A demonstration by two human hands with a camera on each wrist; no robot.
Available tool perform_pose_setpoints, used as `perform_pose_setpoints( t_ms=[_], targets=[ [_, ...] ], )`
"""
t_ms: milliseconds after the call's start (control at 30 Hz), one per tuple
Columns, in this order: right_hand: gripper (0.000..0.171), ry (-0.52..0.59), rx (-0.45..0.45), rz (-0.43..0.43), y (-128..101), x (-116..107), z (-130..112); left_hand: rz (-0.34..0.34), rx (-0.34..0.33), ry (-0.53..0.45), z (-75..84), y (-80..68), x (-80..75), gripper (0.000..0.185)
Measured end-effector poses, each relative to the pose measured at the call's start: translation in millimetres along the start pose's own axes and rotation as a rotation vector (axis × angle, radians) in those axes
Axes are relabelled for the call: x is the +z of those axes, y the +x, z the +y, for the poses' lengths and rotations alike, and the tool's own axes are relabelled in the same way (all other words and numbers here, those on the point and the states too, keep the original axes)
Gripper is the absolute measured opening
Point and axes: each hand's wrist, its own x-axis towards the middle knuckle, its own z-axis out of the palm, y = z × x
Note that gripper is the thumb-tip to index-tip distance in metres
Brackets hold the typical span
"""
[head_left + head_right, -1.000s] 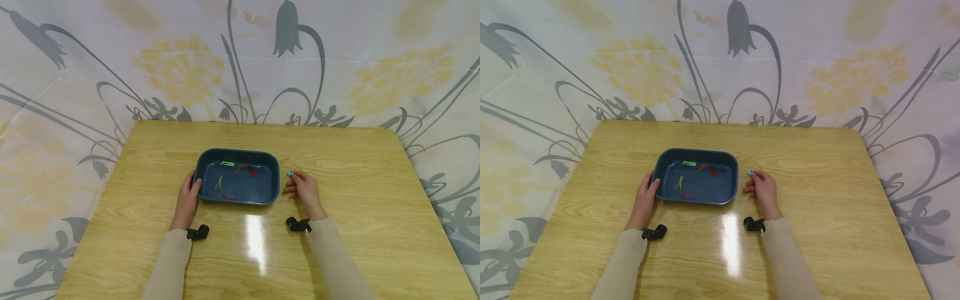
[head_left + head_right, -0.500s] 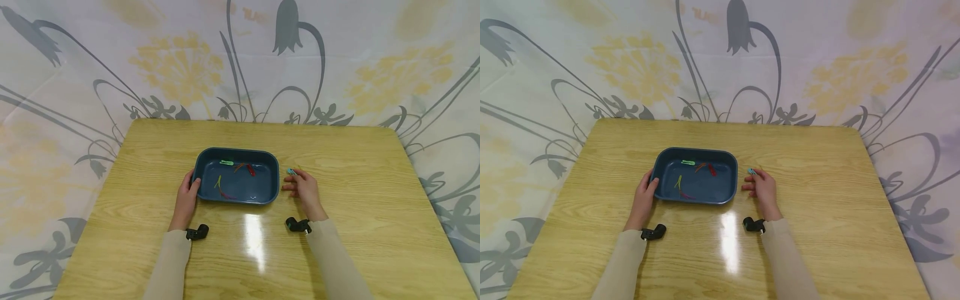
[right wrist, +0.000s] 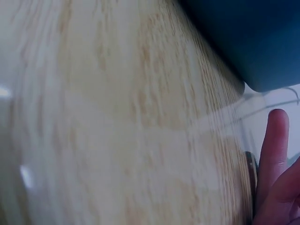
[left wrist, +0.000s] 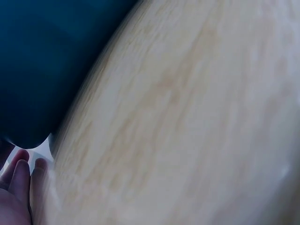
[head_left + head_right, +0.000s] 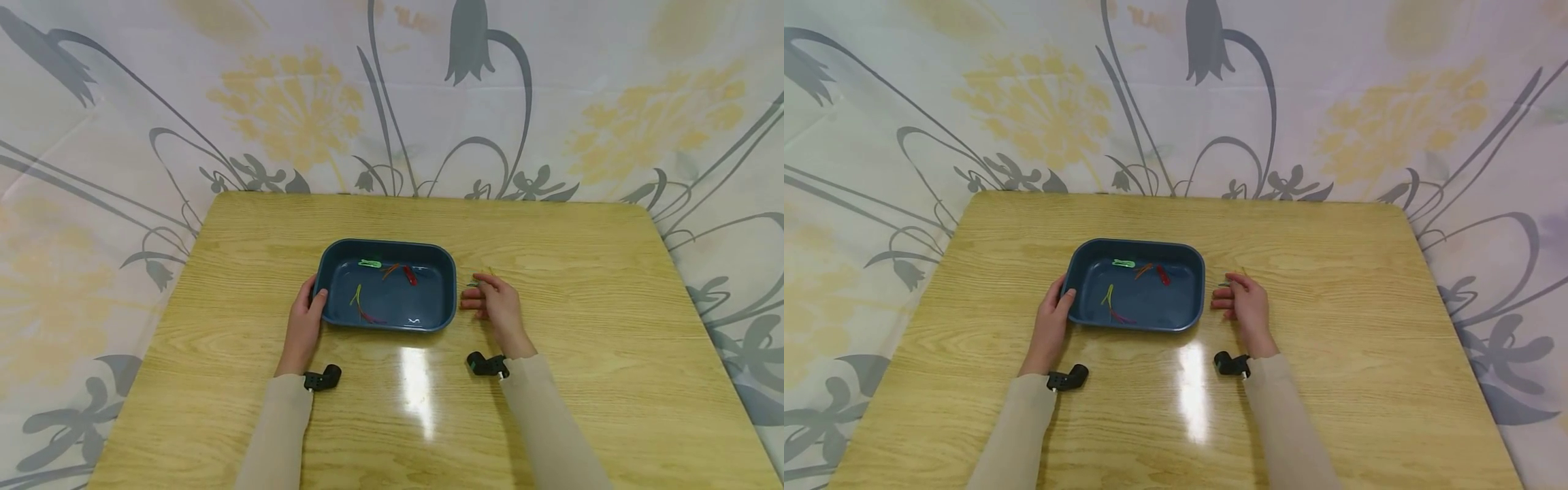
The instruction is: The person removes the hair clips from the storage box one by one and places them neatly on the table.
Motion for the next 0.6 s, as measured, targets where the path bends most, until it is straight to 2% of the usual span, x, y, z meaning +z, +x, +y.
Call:
perform_pose_setpoints(
  t_ms=[600],
  targets=[
    [0.035,-0.007,0.004,0.028,-3.1,0.6,-0.1,0.015,-0.001,0.015,-0.7,1.3,-0.4,0.045]
  ],
)
